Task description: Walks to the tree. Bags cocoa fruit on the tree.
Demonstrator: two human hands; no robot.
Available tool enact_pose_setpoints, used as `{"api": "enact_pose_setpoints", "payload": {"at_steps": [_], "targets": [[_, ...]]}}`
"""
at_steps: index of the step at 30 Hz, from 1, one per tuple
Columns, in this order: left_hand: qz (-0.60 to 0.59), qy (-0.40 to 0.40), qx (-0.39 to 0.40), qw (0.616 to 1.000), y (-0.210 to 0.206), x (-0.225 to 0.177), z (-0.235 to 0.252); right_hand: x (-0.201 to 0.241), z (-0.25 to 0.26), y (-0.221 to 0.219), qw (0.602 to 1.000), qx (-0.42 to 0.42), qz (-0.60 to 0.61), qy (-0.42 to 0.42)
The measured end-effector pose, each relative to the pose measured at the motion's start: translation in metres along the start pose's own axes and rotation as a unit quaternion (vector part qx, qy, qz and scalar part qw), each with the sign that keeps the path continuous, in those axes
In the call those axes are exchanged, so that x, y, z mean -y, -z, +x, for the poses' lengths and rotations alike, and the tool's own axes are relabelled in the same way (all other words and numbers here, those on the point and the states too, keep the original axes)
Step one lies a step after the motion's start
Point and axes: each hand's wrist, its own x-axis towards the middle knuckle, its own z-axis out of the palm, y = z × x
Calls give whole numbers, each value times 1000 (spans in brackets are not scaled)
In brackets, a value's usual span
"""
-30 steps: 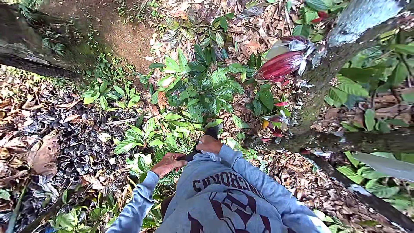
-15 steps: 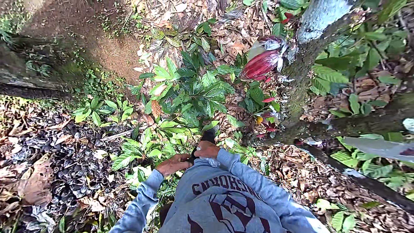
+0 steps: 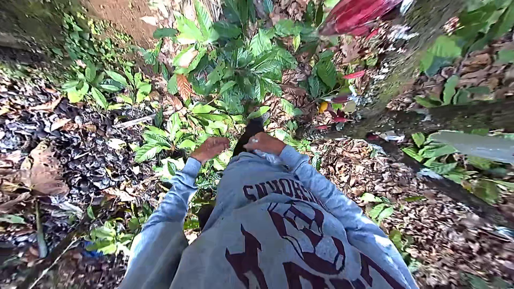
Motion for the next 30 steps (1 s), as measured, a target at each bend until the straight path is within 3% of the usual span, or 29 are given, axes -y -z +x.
{"api": "enact_pose_setpoints", "payload": {"at_steps": [3, 7, 10, 14, 20, 30], "targets": [[-9, 2, 1, 1000, -17, 17, 15, -36, -1, 15, 991, -90, 97, -33], [-77, 36, 38, 996, -38, 22, 16, -85, 15, 20, 983, -156, 76, -57], [-120, 34, 40, 991, -48, 27, 23, -100, 28, 16, 989, -115, 44, -83], [-89, 10, 20, 996, -53, 27, 28, -111, 40, 2, 992, -53, 52, -99], [-96, -38, 1, 995, -51, 17, 16, -99, 25, 1, 988, -54, 102, -105], [-44, -99, -34, 994, -42, 24, 17, -104, 21, -7, 984, -108, 77, -121]]}}
